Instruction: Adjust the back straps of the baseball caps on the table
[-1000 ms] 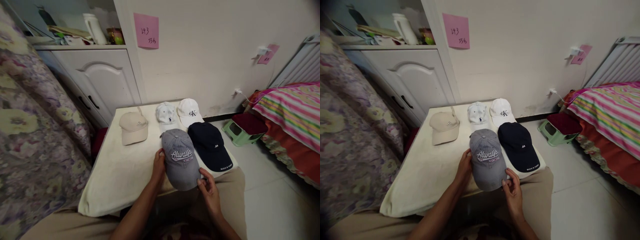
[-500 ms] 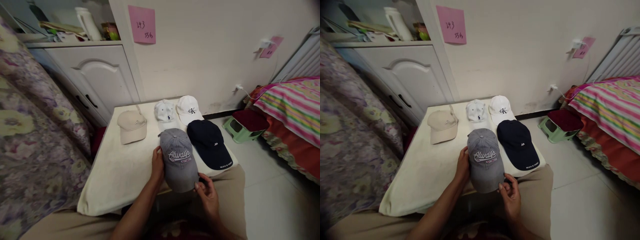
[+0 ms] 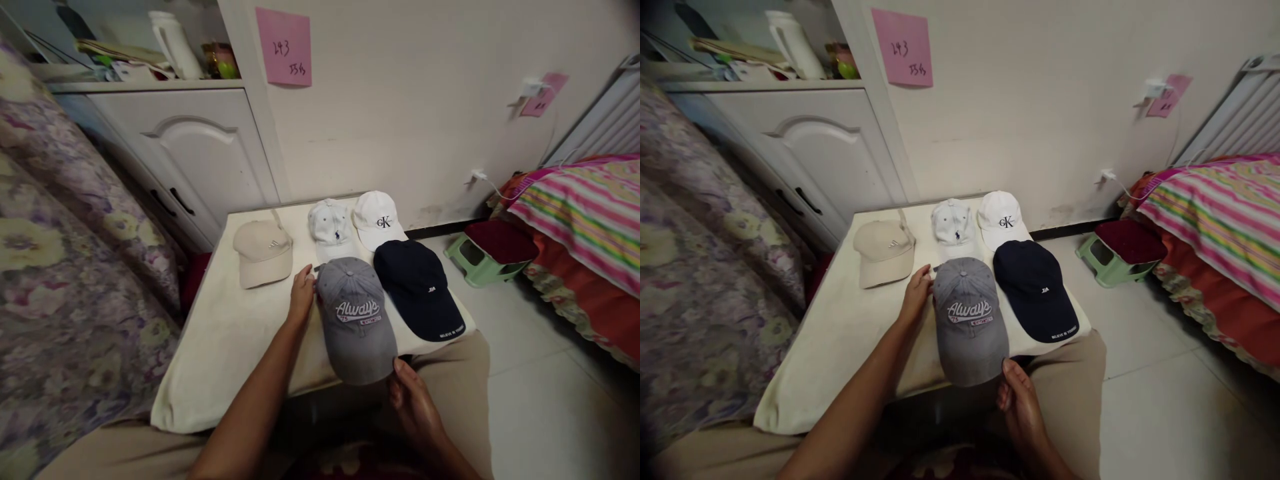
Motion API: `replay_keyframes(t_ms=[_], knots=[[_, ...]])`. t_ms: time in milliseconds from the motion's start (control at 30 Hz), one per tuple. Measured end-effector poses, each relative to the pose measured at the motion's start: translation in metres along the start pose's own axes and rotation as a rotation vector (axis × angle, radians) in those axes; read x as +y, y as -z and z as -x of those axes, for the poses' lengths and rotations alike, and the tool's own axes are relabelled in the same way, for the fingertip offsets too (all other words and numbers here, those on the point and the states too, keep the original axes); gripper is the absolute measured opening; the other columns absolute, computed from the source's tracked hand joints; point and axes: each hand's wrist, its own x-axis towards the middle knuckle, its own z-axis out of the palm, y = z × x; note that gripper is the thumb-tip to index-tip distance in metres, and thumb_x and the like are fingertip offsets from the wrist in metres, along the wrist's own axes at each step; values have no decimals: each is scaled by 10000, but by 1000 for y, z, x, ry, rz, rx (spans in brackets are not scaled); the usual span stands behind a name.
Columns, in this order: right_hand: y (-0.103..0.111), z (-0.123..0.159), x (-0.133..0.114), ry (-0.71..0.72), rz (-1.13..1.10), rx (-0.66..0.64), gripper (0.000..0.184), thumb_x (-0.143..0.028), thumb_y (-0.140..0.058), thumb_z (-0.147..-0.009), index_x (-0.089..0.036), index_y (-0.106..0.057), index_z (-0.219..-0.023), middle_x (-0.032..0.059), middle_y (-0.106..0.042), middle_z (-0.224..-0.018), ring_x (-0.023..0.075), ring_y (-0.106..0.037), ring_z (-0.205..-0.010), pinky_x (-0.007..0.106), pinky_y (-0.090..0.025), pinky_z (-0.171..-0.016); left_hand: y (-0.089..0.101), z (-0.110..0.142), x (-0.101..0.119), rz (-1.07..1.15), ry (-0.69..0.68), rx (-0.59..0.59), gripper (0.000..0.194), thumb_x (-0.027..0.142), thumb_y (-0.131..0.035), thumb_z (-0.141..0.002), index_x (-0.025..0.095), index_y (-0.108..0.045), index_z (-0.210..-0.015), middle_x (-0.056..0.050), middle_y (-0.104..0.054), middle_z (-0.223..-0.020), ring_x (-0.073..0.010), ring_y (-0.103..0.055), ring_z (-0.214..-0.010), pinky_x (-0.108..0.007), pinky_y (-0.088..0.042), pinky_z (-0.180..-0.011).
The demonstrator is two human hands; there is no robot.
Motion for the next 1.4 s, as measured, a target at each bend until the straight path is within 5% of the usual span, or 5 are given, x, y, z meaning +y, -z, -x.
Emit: replay_keyframes(t_ms=[167,700,833,1067,1400], knots=[[-1,-4,0,-39,-46,-7,448,-493,-845,-664,-204,-503,-682,-103,-355,-460,56,-236,-426,184,-219,-420,-11,-17,1,-83,-24,-59,131,157,-640,-774,197,-735,-854,-82,-740,-1037,-269,-600,-1141,-403,-417,-1045],[2,-5,2,-36,-148,33,395,-378,-862,-650,-215,-511,-729,-103,-324,-576,57,-250,-449,174,-289,-408,-2,-21,3,-302,-58,-124,90,245,-658,-885,160,-689,-895,-59,-704,-1069,-213,-625,-1050,-459,-439,-1001],[3,-6,1,-62,-200,15,392,-341,-870,-650,-207,-506,-707,-102,-331,-572,52,-255,-452,167,-300,-413,-2,-21,5,-347,-79,-171,54,164,-674,-817,194,-717,-806,-45,-733,-885,-223,-647,-926,-422,-460,-969],[4,-7,1,-76,-255,14,401,-303,-896,-627,-195,-518,-707,-109,-325,-558,39,-264,-449,148,-297,-415,17,9,2,-352,-118,-130,89,210,-650,-745,207,-715,-806,-47,-712,-744,-235,-651,-711,-349,-523,-731],[1,-4,-1,-58,-255,33,403,-321,-907,-618,-186,-534,-688,-108,-371,-519,40,-310,-439,147,-326,-405,19,52,-12,-496,-246,-127,171,240,-564,-827,215,-670,-959,-62,-700,-934,-236,-660,-834,-380,-525,-790]])
